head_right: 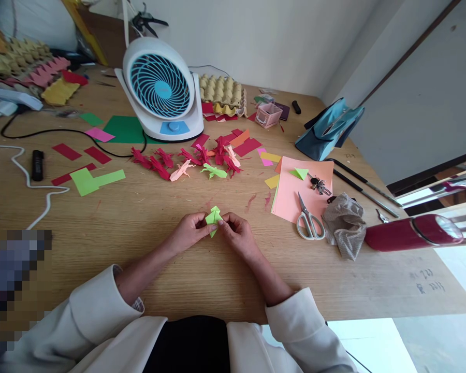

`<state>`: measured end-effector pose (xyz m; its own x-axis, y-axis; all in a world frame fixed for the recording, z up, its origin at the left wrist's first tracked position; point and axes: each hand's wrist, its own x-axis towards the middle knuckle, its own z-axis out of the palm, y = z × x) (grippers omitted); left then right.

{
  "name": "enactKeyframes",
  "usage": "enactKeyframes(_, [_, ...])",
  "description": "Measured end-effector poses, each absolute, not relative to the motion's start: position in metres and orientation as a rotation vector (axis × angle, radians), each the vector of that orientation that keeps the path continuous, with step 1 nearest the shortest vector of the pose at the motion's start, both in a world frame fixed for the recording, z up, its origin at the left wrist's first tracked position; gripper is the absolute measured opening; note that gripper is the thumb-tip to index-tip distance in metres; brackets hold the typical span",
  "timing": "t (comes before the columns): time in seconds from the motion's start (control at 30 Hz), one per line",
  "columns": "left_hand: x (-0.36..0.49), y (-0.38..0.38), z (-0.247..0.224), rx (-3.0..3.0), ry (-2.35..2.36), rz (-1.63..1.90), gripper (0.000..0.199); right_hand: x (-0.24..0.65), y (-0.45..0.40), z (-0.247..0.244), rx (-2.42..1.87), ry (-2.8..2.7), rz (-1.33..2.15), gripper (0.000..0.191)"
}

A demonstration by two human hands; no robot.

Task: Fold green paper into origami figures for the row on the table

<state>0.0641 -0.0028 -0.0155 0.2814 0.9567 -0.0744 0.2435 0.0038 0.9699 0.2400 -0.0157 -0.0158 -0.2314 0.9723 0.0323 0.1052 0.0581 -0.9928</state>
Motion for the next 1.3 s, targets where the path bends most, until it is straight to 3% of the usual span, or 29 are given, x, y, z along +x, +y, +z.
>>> enactKeyframes(1.3, [0.062,-0.003,-0.007,1.47,1.032,0.822,0.022,0.237,-0.017,-0.02,-1.02,-1.345,1.263,0.034])
